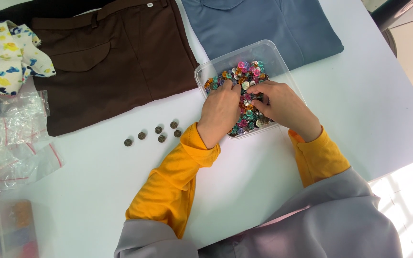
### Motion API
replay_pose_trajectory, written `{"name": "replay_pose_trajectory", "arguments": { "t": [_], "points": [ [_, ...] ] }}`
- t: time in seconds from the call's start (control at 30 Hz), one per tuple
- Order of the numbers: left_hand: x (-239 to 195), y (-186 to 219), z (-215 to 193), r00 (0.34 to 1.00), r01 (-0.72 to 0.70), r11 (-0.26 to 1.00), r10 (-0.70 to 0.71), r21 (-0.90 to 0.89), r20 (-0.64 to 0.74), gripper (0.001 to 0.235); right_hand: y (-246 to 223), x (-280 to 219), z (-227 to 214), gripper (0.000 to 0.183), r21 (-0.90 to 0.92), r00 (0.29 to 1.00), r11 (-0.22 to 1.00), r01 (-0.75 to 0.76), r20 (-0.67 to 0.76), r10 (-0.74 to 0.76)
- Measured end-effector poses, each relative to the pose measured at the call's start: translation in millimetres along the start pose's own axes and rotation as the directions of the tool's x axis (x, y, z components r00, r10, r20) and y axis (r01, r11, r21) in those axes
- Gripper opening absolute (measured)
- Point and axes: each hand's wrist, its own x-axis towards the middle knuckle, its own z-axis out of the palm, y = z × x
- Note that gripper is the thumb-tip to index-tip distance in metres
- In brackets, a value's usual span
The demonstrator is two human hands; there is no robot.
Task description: Sorting small colorful buttons from a large container into small plastic zip-lock bags and sealing them.
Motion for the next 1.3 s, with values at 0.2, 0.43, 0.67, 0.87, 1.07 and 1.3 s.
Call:
{"name": "replay_pose_trajectory", "arguments": {
  "t": [0.2,0.43,0.67,0.87,1.07,1.3],
  "points": [
    [-1.5,1.8,-3.8,1.000,-0.009,0.999,0.010,0.048,-0.028,0.023,7.0,4.2,3.1,0.031,0.010,1.000,1.000,-0.022,0.013,0.022],
    [-2.7,-0.1,-0.2,0.999,-0.034,0.999,0.034,-0.009,-0.031,0.029,6.9,1.4,3.9,0.022,0.038,0.983,0.995,0.092,-0.160,-0.085],
    [-3.4,5.8,-8.0,0.999,0.009,1.000,-0.008,0.022,-0.039,0.036,-6.0,-4.3,-5.7,0.011,0.367,0.979,0.930,0.039,-0.201,0.038],
    [-2.1,4.0,2.4,0.994,0.013,0.993,-0.001,0.118,-0.108,0.041,-1.9,-2.7,-6.6,0.015,0.466,0.978,0.884,-0.027,-0.169,0.119],
    [-1.3,-2.8,20.2,0.990,-0.011,0.977,0.041,0.215,-0.135,0.026,-1.5,-2.8,-7.2,0.020,0.401,0.982,0.915,-0.048,-0.146,0.116],
    [-1.1,-5.0,21.7,0.989,-0.011,0.992,0.030,0.129,-0.148,0.015,-4.0,-0.8,-10.0,0.018,0.253,0.995,0.967,-0.042,-0.078,0.063]
  ]
}}
